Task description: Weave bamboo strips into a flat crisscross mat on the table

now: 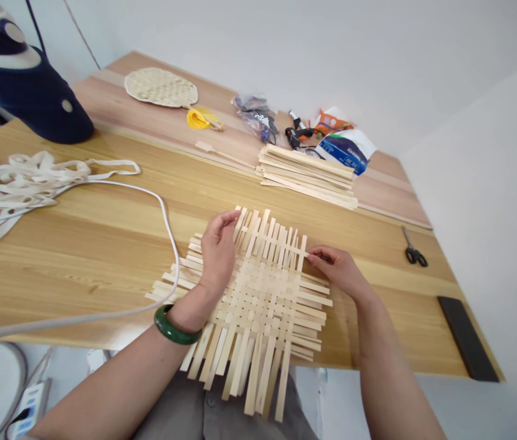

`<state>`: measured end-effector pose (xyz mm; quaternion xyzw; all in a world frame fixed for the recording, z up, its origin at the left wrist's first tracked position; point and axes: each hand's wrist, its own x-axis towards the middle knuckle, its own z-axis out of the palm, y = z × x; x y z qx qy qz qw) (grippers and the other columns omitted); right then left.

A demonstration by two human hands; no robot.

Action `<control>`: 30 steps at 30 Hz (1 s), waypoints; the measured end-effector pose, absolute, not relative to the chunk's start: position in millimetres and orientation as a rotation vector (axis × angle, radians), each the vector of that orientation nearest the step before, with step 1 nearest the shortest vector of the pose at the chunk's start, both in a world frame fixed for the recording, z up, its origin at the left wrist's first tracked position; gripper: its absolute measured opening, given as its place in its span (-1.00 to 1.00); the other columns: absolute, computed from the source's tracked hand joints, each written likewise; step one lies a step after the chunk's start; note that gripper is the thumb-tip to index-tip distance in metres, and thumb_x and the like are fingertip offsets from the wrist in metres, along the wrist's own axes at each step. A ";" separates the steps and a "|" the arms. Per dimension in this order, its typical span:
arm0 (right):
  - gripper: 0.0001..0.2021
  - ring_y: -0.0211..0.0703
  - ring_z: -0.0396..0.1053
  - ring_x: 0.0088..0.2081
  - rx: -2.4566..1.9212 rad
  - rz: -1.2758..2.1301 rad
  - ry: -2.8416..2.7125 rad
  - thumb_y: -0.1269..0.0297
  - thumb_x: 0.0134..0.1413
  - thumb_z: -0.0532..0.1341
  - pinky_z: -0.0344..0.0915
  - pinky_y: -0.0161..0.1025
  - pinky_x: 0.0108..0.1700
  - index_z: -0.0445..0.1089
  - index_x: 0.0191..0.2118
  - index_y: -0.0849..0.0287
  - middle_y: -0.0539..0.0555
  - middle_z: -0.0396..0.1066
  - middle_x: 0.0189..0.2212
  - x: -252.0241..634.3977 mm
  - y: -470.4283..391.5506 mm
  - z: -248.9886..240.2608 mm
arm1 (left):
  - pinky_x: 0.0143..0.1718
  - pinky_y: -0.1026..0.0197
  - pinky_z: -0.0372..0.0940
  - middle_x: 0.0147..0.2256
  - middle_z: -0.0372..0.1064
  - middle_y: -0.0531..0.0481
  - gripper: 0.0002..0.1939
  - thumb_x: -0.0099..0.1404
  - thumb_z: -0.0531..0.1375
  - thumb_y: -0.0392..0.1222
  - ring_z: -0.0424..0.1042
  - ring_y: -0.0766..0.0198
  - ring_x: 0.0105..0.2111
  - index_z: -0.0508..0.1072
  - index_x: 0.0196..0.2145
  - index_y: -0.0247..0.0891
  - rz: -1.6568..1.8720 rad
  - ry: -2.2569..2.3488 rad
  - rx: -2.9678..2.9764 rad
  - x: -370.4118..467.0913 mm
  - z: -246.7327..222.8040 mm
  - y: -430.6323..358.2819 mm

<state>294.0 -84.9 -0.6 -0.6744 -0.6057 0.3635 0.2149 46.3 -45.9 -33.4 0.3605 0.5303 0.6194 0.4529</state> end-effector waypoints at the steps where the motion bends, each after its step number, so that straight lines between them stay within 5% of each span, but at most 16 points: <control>1: -0.70 -0.11 0.40 -0.29 -1.871 1.004 -1.684 -0.02 0.06 0.22 0.29 -0.20 -0.22 0.50 -0.33 0.13 0.05 0.52 -0.35 294.3 -85.1 -0.6 | 0.09 0.09 0.28 -0.16 0.52 -0.04 -0.80 0.24 0.14 -0.27 0.45 0.19 -0.06 0.56 -0.24 -0.22 1.527 1.312 0.894 46.2 -33.6 -46.0; 30: -0.66 -0.13 0.40 -0.26 -1.832 1.194 -1.615 -0.05 0.06 0.25 0.32 -0.17 -0.17 0.52 -0.20 0.11 0.05 0.53 -0.26 299.9 -85.0 -1.0 | 0.11 0.07 0.27 -0.14 0.51 -0.05 -0.82 0.23 0.16 -0.22 0.44 0.17 -0.05 0.56 -0.26 -0.23 1.495 1.339 0.871 46.7 -31.1 -45.7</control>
